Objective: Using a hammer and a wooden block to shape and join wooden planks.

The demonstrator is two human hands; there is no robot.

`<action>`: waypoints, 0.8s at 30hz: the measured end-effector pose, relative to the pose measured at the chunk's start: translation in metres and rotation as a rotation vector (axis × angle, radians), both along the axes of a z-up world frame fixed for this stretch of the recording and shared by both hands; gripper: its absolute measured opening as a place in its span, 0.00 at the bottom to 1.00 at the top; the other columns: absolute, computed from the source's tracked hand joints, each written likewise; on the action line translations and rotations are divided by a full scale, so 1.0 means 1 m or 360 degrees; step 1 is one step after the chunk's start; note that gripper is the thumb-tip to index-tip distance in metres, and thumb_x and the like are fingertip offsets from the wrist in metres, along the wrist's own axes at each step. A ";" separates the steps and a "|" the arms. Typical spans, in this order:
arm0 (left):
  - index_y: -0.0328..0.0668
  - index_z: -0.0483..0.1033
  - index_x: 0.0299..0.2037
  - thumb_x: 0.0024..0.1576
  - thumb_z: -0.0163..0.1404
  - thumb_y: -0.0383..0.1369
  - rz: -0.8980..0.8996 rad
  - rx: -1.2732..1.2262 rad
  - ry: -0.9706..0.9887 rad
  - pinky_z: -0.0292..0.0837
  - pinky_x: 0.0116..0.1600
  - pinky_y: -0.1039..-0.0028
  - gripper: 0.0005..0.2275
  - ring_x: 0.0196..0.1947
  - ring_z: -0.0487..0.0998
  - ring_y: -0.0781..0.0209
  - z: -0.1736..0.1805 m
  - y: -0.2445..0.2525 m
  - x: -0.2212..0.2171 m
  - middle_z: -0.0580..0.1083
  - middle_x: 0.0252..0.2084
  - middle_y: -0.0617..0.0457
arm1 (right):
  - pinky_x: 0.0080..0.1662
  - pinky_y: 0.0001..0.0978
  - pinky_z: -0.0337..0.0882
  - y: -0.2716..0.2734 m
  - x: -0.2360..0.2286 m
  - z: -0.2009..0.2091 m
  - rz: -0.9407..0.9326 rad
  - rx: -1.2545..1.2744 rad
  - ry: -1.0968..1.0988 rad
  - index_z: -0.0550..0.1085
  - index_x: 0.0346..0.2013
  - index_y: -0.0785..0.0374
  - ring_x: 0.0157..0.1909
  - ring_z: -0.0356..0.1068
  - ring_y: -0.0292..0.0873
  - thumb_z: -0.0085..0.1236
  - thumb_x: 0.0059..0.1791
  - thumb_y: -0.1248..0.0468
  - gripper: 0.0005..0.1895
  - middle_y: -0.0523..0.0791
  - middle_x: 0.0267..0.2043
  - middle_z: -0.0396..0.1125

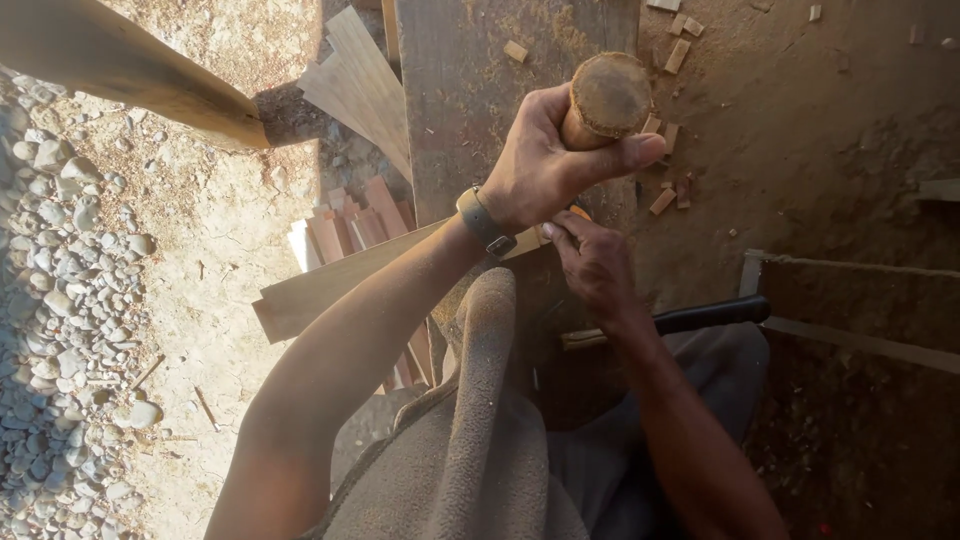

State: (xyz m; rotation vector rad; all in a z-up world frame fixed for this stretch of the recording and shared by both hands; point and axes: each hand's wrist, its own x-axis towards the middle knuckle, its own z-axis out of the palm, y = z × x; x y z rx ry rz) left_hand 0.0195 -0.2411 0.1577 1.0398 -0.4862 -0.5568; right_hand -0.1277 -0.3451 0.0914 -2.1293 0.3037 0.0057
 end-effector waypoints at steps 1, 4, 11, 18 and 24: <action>0.38 0.80 0.44 0.59 0.69 0.34 0.0018 0.0040 -0.0070 0.89 0.46 0.78 0.12 0.36 0.86 0.67 0.001 -0.001 0.000 0.84 0.40 0.54 | 0.40 0.42 0.75 0.001 0.002 0.001 -0.0011 -0.0078 0.0139 0.84 0.55 0.62 0.35 0.78 0.47 0.62 0.58 0.64 0.12 0.48 0.46 0.84; 0.38 0.80 0.45 0.59 0.69 0.37 0.0020 0.0092 -0.0156 0.89 0.46 0.77 0.13 0.36 0.86 0.66 0.000 -0.004 -0.001 0.84 0.40 0.53 | 0.38 0.47 0.73 0.001 0.009 0.010 -0.0039 -0.0089 0.0399 0.84 0.55 0.57 0.33 0.77 0.50 0.61 0.58 0.60 0.13 0.49 0.43 0.83; 0.38 0.80 0.46 0.60 0.68 0.38 0.0056 0.0137 -0.0203 0.90 0.46 0.77 0.14 0.37 0.88 0.65 -0.006 -0.003 0.004 0.85 0.41 0.50 | 0.40 0.36 0.75 -0.002 0.017 -0.002 -0.0078 0.0160 0.0515 0.85 0.55 0.60 0.37 0.77 0.39 0.64 0.58 0.63 0.12 0.43 0.43 0.83; 0.41 0.78 0.45 0.61 0.66 0.42 0.0208 0.0107 -0.0253 0.89 0.44 0.76 0.15 0.35 0.86 0.66 0.005 -0.002 0.002 0.82 0.39 0.54 | 0.44 0.36 0.76 0.001 0.020 0.024 -0.0106 0.0316 0.0514 0.82 0.58 0.62 0.42 0.77 0.40 0.61 0.58 0.63 0.14 0.46 0.48 0.82; 0.41 0.77 0.44 0.60 0.65 0.44 0.0218 0.0162 -0.0285 0.89 0.43 0.76 0.16 0.35 0.87 0.65 0.004 -0.005 0.003 0.83 0.38 0.53 | 0.36 0.42 0.71 -0.005 0.021 0.008 0.0004 0.0034 0.0431 0.83 0.58 0.61 0.31 0.71 0.43 0.62 0.58 0.63 0.15 0.49 0.38 0.81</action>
